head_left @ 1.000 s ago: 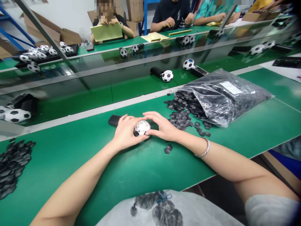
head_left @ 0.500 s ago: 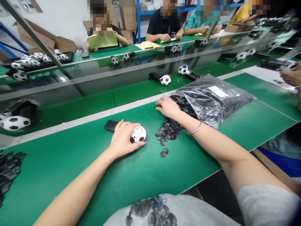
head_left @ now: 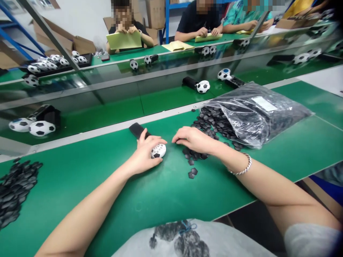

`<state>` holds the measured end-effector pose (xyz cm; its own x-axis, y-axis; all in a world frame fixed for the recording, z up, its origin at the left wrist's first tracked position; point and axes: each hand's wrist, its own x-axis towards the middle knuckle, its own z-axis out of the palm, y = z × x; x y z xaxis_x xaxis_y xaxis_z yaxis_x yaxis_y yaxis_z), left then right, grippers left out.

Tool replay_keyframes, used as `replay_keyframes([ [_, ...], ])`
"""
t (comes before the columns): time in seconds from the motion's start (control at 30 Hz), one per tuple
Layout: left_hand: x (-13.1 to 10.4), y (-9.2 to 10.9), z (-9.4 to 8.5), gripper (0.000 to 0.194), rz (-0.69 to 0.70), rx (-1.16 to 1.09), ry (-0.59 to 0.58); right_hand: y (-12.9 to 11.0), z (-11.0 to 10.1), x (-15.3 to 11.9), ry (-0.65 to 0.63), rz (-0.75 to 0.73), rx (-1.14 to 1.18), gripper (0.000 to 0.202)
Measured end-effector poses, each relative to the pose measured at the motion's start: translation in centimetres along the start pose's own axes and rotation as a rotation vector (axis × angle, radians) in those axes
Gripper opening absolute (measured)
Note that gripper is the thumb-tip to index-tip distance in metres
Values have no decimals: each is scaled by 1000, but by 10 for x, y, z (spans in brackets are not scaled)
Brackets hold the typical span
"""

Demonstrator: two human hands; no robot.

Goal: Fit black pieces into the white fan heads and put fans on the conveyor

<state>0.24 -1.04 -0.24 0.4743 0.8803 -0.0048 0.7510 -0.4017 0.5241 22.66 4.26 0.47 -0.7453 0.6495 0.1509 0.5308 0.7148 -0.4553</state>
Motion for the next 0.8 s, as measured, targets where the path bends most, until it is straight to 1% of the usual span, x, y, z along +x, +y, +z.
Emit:
replay_keyframes([
  [0.07,1,-3,-2,59,103,-52,-59,-9,3,-2,-13,-37,79,14],
  [0.13,2,-5,-5,66,147,-91,-77,-15,7,-3,12,-43,176,11],
  [0.2,2,-5,-6,65,176,-105,-81,-18,11,-4,44,-88,280,8],
  [0.27,3,-3,-5,61,211,-113,-86,-20,15,-4,67,-174,342,9],
  [0.33,4,-2,-3,59,224,-128,-78,-21,19,-3,84,-245,336,12],
  [0.5,6,0,3,55,204,-144,-12,-27,25,-4,150,-389,189,18],
  [0.57,7,0,5,49,223,-150,12,-30,26,-5,175,-378,191,16],
  [0.67,7,1,7,38,251,-170,48,-31,29,-6,215,-273,277,9],
  [0.73,7,1,8,38,240,-186,62,-28,31,-5,242,-207,352,13],
  [0.8,7,1,8,42,221,-198,66,-23,33,-4,246,-177,413,19],
])
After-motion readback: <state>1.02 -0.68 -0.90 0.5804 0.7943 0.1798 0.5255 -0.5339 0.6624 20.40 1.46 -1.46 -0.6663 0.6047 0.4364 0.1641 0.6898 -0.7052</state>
